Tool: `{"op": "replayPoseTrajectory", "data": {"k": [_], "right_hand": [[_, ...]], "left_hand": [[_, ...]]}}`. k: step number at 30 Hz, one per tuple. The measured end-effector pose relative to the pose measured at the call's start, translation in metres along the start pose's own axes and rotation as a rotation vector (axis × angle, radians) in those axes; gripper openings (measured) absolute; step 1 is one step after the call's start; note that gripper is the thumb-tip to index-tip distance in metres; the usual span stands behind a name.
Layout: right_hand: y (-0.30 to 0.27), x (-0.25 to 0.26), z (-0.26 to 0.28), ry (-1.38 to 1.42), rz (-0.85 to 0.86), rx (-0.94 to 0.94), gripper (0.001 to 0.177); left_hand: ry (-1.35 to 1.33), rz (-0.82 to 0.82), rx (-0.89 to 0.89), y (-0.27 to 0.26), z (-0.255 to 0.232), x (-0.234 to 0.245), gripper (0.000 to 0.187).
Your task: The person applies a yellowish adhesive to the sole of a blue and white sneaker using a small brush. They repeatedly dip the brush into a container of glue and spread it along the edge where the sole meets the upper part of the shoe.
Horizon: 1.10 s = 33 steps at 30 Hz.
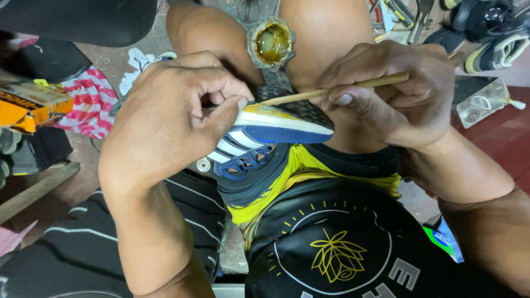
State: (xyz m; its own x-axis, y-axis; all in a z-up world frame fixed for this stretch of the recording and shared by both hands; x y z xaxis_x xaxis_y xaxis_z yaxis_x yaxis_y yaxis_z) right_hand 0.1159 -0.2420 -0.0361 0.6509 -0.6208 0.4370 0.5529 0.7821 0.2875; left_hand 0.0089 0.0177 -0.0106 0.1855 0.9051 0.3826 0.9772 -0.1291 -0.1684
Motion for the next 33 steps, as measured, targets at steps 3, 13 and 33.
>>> {"op": "replayPoseTrajectory", "data": {"k": [3,13,33], "right_hand": [[-0.009,0.004,0.0,0.0,0.004,-0.076,0.01],[-0.027,0.042,0.009,0.055,-0.163,-0.372,0.023],[0.038,0.001,-0.03,-0.548,0.21,0.073,0.015]], "left_hand": [[-0.001,-0.02,-0.015,-0.004,0.0,-0.001,0.011],[-0.019,-0.01,0.113,-0.011,-0.002,0.002,0.014],[0.042,-0.004,0.071,-0.006,-0.02,0.0,0.019]]}}
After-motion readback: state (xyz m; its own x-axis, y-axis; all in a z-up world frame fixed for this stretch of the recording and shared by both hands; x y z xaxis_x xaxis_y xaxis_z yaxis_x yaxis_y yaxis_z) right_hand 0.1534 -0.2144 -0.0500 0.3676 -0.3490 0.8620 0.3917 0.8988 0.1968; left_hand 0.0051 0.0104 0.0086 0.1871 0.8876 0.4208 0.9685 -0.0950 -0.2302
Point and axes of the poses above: each hand's wrist, its own y-axis towards the middle knuckle, its own x-axis out of the back of the hand, z = x × y, the point moved 1 cm from there along y, towards the middle knuckle, and after that the axes turned 15 degrees about -y, right-handed, at the moved point
